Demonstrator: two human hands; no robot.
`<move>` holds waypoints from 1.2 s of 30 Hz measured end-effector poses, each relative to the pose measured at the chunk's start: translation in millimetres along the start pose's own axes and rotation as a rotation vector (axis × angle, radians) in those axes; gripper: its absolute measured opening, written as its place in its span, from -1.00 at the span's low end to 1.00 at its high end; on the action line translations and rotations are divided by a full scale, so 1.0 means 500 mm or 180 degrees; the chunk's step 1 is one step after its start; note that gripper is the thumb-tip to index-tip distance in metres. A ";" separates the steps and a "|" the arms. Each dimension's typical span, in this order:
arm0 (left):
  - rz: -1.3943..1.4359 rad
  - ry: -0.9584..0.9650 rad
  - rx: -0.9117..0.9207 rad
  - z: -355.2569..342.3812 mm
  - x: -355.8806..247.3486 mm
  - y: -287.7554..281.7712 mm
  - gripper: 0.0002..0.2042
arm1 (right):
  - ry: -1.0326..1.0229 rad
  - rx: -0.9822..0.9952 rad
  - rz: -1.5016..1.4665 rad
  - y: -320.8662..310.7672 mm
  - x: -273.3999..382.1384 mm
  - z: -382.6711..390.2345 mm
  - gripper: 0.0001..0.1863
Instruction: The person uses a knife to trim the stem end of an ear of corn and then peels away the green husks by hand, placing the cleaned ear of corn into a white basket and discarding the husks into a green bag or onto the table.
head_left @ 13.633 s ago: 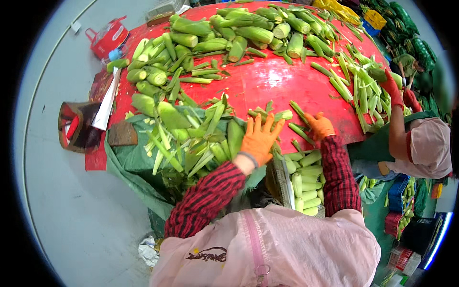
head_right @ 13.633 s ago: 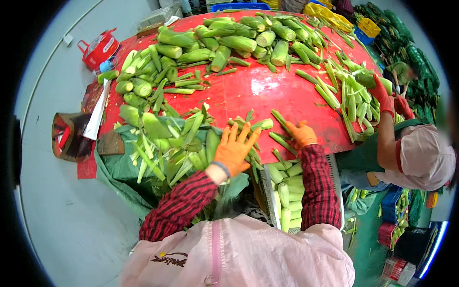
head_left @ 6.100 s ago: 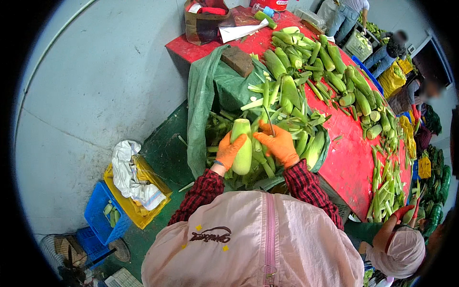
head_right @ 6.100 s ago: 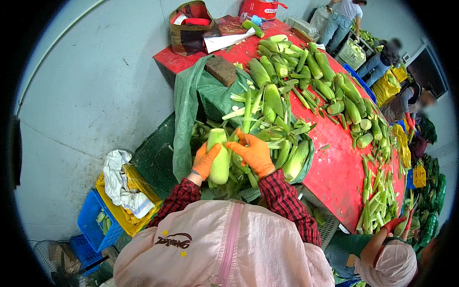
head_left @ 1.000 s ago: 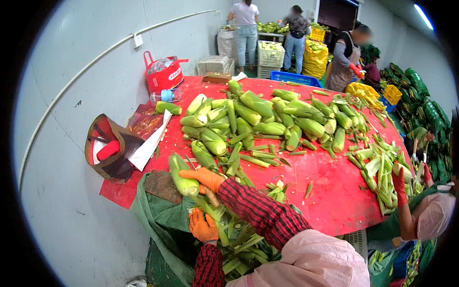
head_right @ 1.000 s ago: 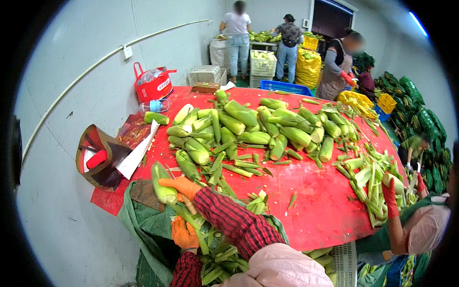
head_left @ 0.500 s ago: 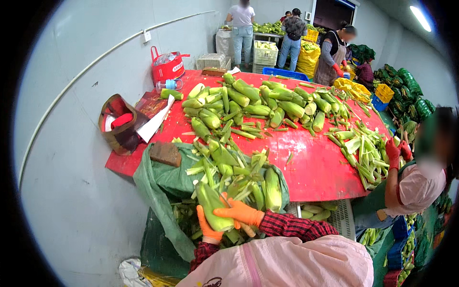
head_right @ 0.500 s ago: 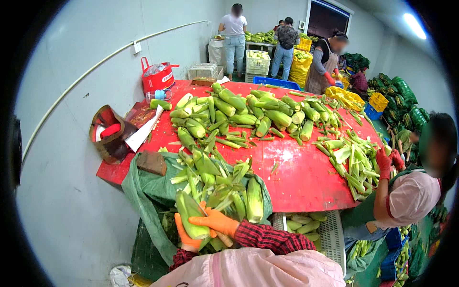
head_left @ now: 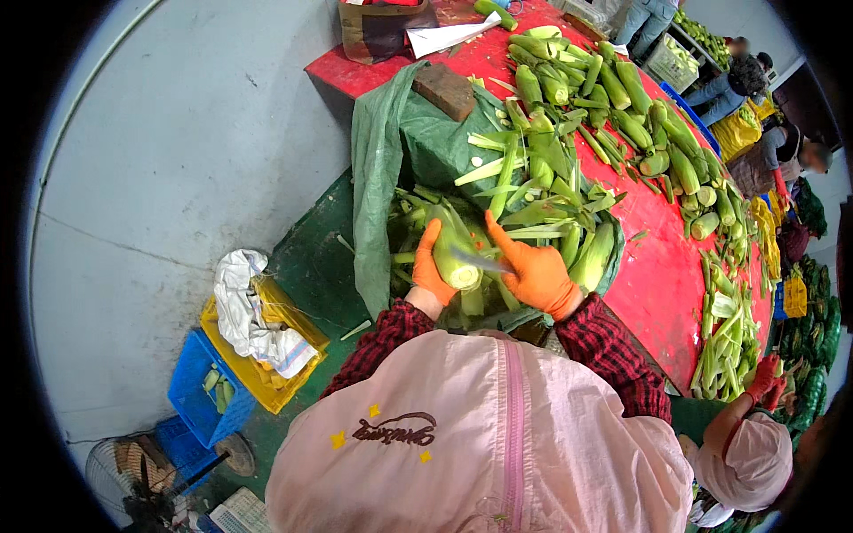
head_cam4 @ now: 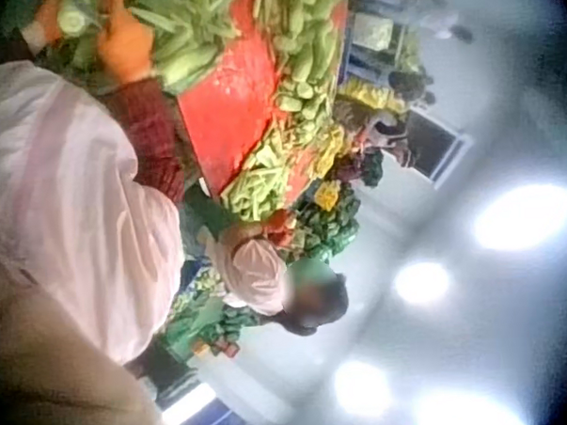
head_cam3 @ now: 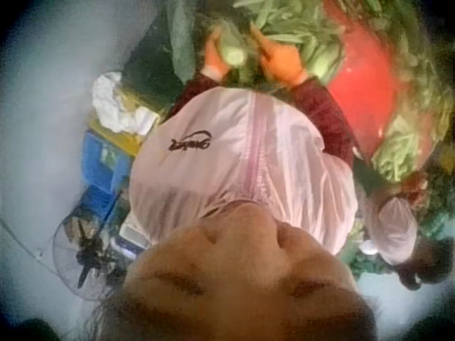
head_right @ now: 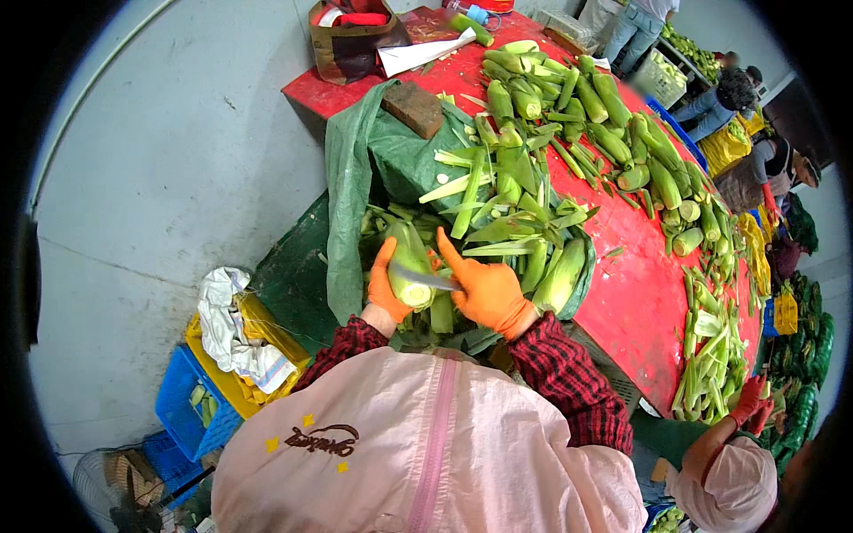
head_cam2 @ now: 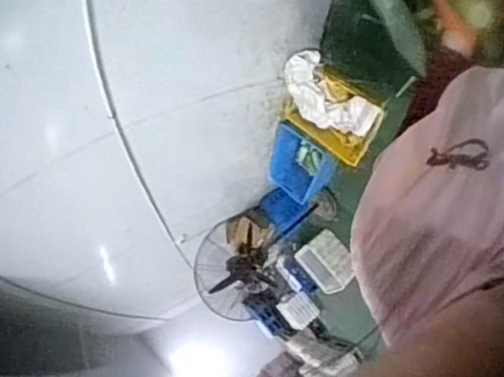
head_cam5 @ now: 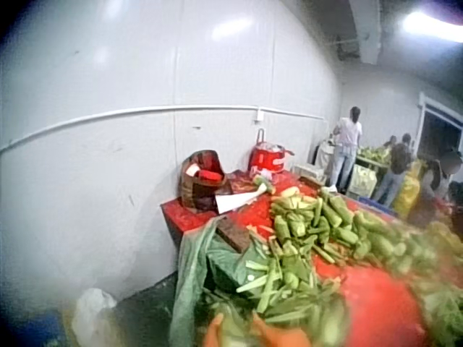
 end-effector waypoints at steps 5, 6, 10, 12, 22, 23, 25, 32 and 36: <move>-0.0066 0.0118 -0.0104 0.006 0.024 0.023 -0.60 | -0.0506 0.0594 0.1028 0.033 -0.002 -0.044 -0.03; 0.0088 0.0045 -0.0018 0.002 0.026 0.013 -0.62 | -0.0523 0.0569 0.1085 0.032 -0.004 -0.050 -0.03; 0.0303 -0.0065 0.0168 0.013 0.029 0.012 -0.59 | -0.0529 0.0431 0.0950 0.056 -0.043 -0.048 -0.06; 0.0153 0.0034 0.0055 0.006 0.034 -0.007 -0.60 | -0.0960 -0.0195 0.0749 0.080 -0.065 -0.028 -0.09; 0.0218 -0.0250 -0.0063 0.026 0.041 -0.024 -0.50 | 0.0163 0.0205 -0.2056 0.111 -0.049 0.024 -0.21; 0.0112 -0.0225 -0.0138 0.028 0.040 -0.025 -0.49 | -0.0290 -0.0215 -0.1423 0.076 -0.019 0.014 -0.20; 0.0209 -0.0364 -0.0083 0.015 0.045 -0.045 -0.46 | -0.0114 0.0045 -0.0829 0.056 0.002 -0.002 -0.29; -0.0180 -0.0214 0.0158 0.050 0.028 -0.018 -0.59 | -0.0402 -0.0950 -0.0844 0.075 -0.053 -0.015 -0.56; -0.0695 -0.0068 0.0027 0.120 0.011 -0.005 -0.50 | 0.1263 -0.1679 -0.2452 0.020 -0.228 -0.039 -0.79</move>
Point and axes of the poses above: each hand's wrist, its own z-axis away from the middle knuckle, its own y-axis out of the palm, x = y × z, the point moved 4 cm from there along -z, towards the middle knuckle, and after that the axes turned 8 degrees about x, right-handed, at the moved point
